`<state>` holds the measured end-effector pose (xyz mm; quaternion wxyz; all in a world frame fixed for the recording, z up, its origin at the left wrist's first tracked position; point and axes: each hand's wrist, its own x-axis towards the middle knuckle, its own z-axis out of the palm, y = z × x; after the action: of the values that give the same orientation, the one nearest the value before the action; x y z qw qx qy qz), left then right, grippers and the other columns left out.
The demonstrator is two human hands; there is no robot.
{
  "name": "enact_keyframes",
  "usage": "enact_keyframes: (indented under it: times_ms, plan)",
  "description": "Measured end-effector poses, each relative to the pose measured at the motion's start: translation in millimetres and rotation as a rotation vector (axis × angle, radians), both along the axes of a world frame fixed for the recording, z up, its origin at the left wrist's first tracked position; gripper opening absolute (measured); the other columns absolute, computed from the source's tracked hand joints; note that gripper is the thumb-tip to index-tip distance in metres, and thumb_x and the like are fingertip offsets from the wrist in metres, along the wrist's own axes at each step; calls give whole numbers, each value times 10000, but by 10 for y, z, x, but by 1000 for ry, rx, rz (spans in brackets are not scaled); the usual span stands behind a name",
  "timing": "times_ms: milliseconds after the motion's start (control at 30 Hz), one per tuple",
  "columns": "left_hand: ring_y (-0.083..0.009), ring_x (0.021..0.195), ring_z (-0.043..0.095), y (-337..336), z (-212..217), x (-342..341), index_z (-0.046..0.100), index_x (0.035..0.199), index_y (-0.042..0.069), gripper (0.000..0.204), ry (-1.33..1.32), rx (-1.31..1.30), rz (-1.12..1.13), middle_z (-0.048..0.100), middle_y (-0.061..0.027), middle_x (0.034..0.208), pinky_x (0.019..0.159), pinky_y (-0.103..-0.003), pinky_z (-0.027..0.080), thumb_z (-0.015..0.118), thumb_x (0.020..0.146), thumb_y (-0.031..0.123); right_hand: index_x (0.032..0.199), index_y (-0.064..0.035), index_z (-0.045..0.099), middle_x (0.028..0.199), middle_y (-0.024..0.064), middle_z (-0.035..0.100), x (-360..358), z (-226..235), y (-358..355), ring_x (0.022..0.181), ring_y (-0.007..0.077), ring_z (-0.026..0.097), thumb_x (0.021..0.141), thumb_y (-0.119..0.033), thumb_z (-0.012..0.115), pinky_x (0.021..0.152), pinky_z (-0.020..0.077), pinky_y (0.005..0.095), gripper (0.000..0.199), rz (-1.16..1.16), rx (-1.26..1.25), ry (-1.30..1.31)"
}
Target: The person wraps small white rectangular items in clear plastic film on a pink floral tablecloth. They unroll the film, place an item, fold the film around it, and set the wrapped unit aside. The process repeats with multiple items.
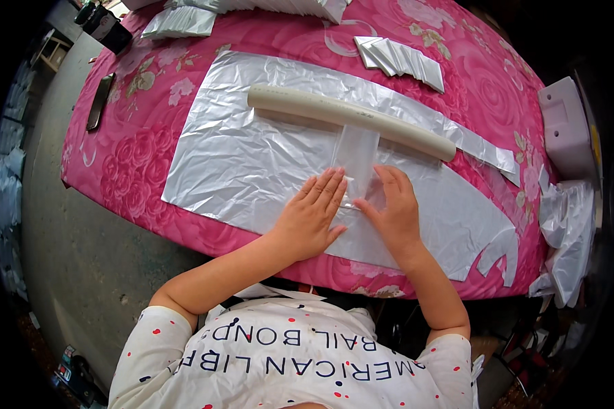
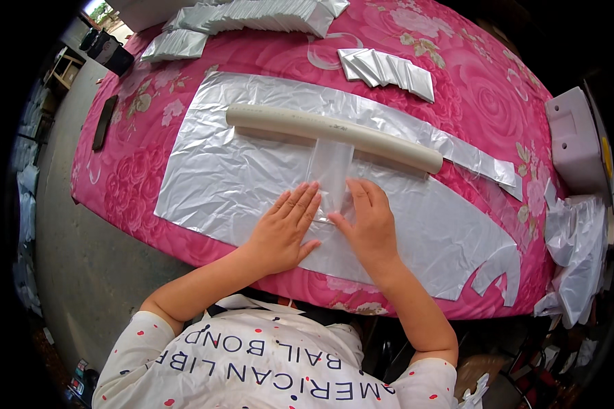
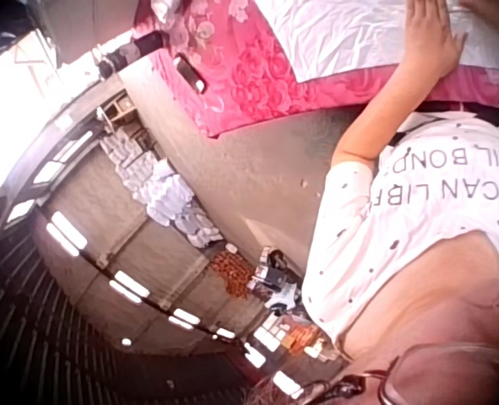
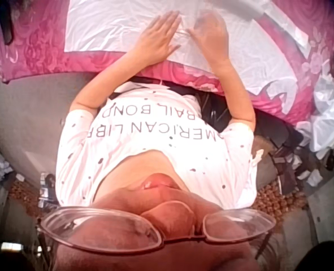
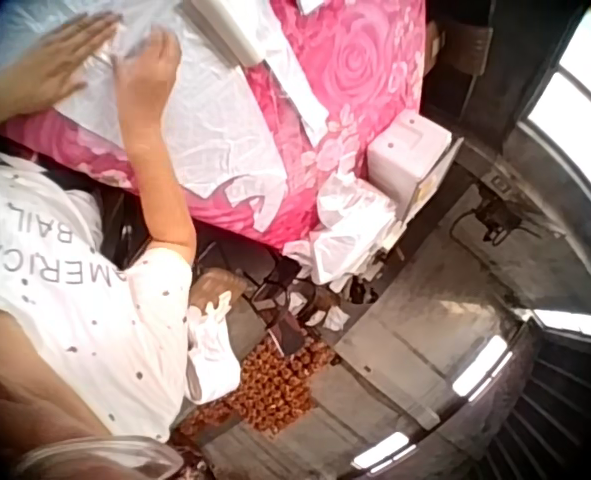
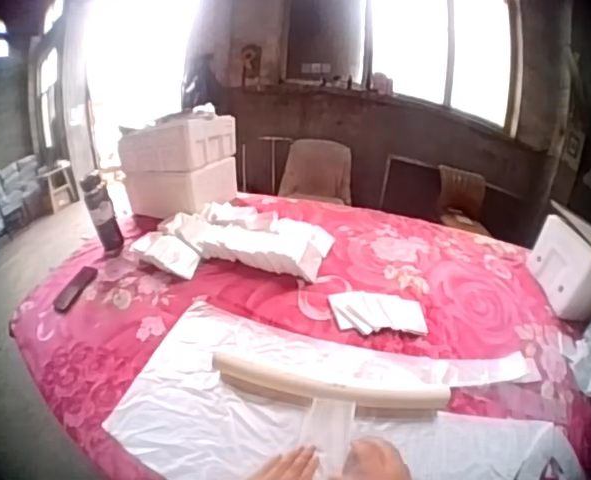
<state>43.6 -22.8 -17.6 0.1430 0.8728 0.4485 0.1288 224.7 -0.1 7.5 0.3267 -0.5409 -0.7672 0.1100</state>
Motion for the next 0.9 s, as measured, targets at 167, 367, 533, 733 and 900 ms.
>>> enact_keyframes:
  times_ms: [167,367,533,733,900]
  plan:
    - [-300,1249,388,79,-25,18,399,1282,-47,642,-41,99,39,400,-185,1348,1039,-401,300,622,744,224,1139,-10,557,1199,112,542,162,-73,174,1126,298,482,676,-125,711,961,401,372,502,425,106,-259]
    - [-274,1113,509,253,97,24,517,1135,-44,483,-45,179,3,538,-158,1193,928,-380,410,607,680,90,1157,-5,554,1239,110,532,246,-24,325,1186,287,457,699,-8,591,994,389,364,460,500,-120,-136]
    - [-261,1023,570,307,56,-58,578,1039,-36,355,-61,317,-53,601,-135,1098,853,-367,457,591,690,28,1139,-13,569,1207,110,553,206,-42,358,1152,293,485,665,65,532,970,410,369,482,519,-88,-101]
    - [-255,998,594,274,25,-106,590,1030,-24,342,-196,363,-89,613,-135,1084,840,-377,481,612,696,43,1024,-30,623,1057,84,626,183,-201,362,989,263,577,641,32,616,843,480,360,388,480,110,-73]
    - [-239,1046,578,161,157,-213,585,1072,-7,385,-252,311,-262,595,-122,1130,923,-383,456,629,704,99,932,-34,648,955,75,655,136,-95,144,899,226,614,666,-34,626,759,504,333,267,512,193,-142]
